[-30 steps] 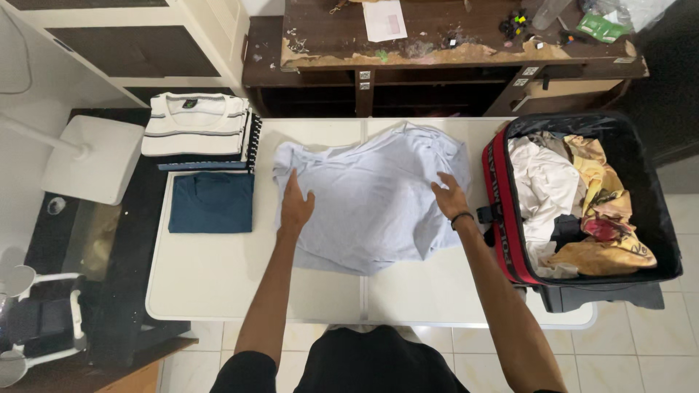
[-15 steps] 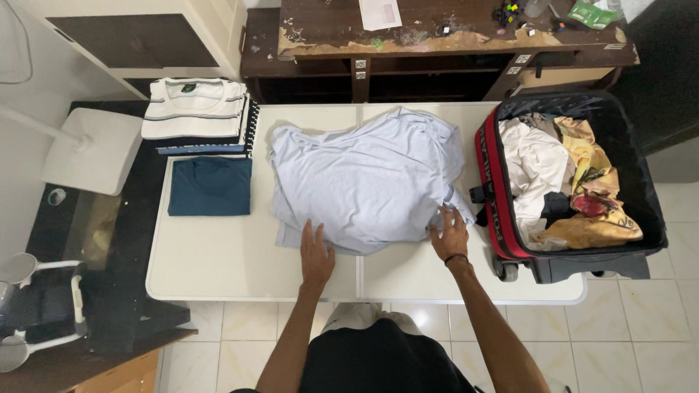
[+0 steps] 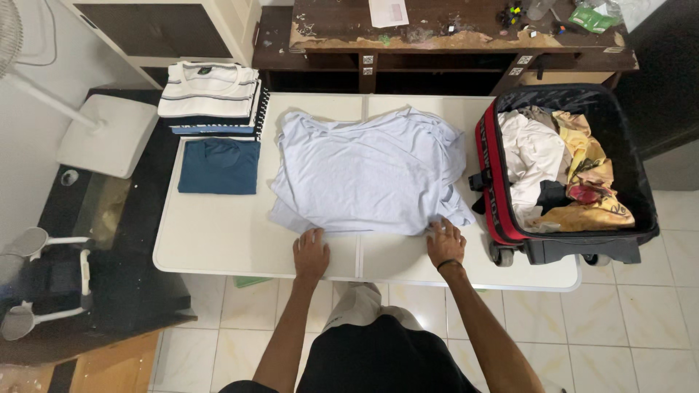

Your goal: The person takes a light-colored t-shirt from a suitcase, lays it flat on a table, and smooths it with their hands.

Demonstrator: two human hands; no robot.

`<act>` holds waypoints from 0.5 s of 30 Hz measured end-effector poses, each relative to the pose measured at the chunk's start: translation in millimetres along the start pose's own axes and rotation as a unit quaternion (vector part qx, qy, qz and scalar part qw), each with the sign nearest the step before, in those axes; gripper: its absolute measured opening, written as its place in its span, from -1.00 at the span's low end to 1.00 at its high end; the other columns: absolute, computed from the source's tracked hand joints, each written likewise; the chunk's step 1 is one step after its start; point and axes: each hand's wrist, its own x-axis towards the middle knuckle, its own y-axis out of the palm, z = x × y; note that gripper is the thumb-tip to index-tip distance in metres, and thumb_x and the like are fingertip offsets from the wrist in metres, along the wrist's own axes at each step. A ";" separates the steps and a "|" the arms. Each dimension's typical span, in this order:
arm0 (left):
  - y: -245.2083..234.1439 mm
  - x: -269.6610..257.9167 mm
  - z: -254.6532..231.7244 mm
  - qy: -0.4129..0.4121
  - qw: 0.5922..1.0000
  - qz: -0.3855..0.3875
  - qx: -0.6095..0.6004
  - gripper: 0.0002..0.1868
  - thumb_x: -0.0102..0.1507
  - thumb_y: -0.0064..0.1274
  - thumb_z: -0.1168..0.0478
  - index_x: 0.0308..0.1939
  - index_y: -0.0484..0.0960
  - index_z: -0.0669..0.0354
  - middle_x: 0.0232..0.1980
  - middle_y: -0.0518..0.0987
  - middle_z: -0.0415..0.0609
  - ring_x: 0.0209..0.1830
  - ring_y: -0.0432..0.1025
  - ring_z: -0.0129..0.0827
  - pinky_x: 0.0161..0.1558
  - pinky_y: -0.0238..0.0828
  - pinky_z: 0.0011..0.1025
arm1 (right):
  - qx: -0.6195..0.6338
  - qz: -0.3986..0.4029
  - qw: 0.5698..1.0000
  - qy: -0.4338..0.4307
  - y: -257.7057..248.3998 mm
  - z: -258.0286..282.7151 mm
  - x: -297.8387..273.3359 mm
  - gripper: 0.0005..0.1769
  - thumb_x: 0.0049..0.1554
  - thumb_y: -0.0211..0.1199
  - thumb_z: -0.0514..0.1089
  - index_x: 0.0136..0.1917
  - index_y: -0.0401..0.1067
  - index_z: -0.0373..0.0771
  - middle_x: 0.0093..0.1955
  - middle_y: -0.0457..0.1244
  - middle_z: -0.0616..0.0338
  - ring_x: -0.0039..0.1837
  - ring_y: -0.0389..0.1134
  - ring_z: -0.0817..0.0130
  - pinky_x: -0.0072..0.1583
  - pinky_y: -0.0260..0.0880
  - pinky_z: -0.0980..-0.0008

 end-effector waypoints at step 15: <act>13.9 -62.7 -82.6 0.109 0.977 -0.041 -0.178 -0.63 0.20 0.05 0.28 0.11 0.55 0.25 0.08 0.51 0.18 0.09 0.41 0.06 0.05 0.35 -0.04 | 0.184 0.055 0.979 -0.067 -0.9 15.2 -31.4 -0.36 0.11 0.18 -0.09 0.47 0.24 0.03 0.19 0.26 -0.03 0.09 0.40 -0.08 0.14 0.40 -0.03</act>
